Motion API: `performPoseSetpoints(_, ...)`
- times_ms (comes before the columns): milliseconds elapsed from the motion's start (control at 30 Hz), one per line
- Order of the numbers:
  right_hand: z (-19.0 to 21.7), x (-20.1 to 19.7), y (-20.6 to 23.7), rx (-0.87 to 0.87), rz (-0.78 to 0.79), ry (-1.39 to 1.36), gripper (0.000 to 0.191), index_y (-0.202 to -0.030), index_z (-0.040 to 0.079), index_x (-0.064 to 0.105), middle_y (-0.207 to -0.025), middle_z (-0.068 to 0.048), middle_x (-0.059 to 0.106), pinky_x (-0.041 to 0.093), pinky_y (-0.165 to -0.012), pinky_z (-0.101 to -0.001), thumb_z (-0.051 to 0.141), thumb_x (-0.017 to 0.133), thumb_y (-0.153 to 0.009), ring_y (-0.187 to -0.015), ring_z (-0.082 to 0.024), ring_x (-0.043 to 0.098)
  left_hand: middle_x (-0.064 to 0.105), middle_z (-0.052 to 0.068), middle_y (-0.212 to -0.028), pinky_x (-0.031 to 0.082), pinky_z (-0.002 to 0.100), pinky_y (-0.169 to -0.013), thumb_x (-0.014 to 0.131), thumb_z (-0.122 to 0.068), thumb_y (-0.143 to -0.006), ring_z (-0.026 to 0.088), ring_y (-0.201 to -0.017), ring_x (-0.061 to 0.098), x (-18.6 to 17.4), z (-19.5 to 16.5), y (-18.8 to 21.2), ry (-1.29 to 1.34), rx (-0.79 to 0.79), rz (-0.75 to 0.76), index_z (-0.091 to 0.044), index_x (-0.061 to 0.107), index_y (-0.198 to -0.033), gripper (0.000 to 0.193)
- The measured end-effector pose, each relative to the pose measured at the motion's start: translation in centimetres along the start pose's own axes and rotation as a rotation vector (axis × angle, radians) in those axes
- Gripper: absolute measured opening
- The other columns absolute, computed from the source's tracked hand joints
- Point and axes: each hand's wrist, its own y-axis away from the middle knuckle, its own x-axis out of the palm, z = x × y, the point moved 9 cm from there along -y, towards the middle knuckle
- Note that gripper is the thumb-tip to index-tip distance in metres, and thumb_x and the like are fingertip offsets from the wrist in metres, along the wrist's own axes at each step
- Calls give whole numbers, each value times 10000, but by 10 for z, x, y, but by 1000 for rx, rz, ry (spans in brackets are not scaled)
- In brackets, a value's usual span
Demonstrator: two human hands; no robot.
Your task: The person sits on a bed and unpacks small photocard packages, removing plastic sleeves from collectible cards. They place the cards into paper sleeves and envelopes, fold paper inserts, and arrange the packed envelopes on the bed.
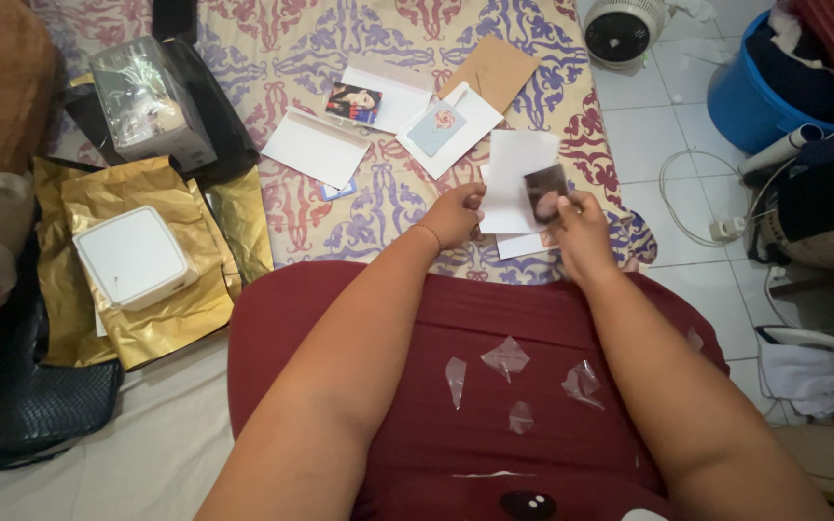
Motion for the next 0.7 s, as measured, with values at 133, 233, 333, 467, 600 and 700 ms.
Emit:
performPoseSetpoints(133,-1,-20,-7,4,-138,-268,140,-1160,42,496,-1244,-158,607,569,-975,-435,86,544,-1037,-1132,-276,652,571,128,-1117,543,348,-682,605,85,-917,204,-867,596,10,-5,2,12,38,98,-16,542,-1385,482)
performPoseSetpoints(233,-2,-29,-5,39,-236,-332,147,-1154,50,512,-1236,-166,615,560,-1001,-436,87,579,-1028,-1142,-287,672,594,150,-1196,547,330,-802,628,66,-917,202,-982,617,15,-6,5,-82,44,116,-44,493,-1426,537)
performPoseSetpoints(333,3,-23,-5,-4,-193,-366,157,-1124,91,502,-1195,-141,641,603,-975,-453,111,610,-1011,-1103,-286,665,607,138,-1223,557,314,-886,637,58,-908,196,-1062,633,21,-14,10,-168,89,139,-62,497,-1425,549)
performPoseSetpoints(467,-2,-22,-7,18,-165,-338,154,-1135,114,539,-1167,-76,662,583,-947,-380,127,648,-1026,-1068,-215,649,649,132,-1235,547,308,-906,592,65,-909,191,-1076,639,31,-30,22,-178,162,217,-86,534,-1425,541)
performPoseSetpoints(600,-3,-20,-9,22,-131,-362,194,-1188,92,579,-1162,-74,677,567,-961,-332,110,669,-1018,-1048,-186,666,652,113,-1234,539,314,-868,576,63,-908,184,-1066,638,28,-37,31,-251,114,178,-108,513,-1427,549)
performPoseSetpoints(700,3,-19,-6,10,-119,-306,262,-1223,108,573,-1149,-81,678,566,-932,-323,90,674,-981,-1035,-179,676,641,126,-1258,525,335,-900,577,69,-898,198,-1117,627,29,-42,33,-232,131,181,-84,461,-1439,575)
